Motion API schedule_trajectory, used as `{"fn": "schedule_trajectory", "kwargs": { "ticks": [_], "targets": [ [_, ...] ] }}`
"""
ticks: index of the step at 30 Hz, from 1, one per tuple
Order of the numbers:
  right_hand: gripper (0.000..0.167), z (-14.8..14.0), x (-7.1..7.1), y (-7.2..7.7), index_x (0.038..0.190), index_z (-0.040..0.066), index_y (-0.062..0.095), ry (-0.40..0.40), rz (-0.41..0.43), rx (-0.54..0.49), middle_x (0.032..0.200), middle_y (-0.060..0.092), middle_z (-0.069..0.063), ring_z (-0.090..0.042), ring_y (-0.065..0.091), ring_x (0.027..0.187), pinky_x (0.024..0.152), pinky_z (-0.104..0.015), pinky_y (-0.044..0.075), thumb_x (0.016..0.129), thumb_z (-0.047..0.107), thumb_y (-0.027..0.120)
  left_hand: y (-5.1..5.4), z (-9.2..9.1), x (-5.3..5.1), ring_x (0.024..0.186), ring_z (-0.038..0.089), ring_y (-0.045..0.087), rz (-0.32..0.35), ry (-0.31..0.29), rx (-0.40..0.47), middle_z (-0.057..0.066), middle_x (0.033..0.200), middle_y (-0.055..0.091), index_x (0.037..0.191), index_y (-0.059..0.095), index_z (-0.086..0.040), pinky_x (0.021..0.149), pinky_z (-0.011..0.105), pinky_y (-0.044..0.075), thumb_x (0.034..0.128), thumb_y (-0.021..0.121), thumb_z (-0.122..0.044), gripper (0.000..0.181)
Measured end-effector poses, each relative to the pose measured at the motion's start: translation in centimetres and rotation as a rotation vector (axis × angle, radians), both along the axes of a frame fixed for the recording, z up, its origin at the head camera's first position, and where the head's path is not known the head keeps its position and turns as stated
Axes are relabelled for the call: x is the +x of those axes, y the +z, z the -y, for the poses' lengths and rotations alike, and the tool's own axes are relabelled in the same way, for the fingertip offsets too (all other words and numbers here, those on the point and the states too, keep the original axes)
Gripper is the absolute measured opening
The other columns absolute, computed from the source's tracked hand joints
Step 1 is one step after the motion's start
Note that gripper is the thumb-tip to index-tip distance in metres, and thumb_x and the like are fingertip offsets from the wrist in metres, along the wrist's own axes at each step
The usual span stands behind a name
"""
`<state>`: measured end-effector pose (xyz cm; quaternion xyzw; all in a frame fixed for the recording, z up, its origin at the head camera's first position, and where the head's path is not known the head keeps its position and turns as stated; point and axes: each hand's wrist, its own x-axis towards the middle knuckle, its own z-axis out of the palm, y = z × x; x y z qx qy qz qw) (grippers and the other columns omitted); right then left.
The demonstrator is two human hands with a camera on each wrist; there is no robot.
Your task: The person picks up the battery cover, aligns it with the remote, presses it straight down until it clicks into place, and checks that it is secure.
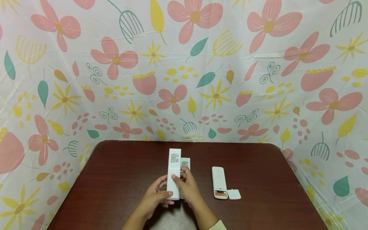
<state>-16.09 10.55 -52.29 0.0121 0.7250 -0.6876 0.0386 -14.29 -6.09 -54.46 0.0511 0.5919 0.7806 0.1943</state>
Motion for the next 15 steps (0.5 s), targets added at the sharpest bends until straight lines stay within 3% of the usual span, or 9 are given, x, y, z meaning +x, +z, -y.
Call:
{"fn": "schedule_trajectory", "kwargs": {
  "ticks": [15],
  "targets": [
    [0.042, -0.03, -0.1, -0.34, 0.133, 0.006, 0.053, -0.01, 0.007, -0.021, 0.103, 0.071, -0.016, -0.018, 0.061, 0.088, 0.074, -0.028, 0.054, 0.095, 0.016, 0.069, 0.04, -0.1, 0.12, 0.098, 0.026, 0.071, -0.003, 0.0, -0.003, 0.019, 0.138, 0.056, 0.153, 0.037, -0.005, 0.072, 0.038, 0.065, 0.0886, 0.068, -0.002, 0.072]
  ]
}}
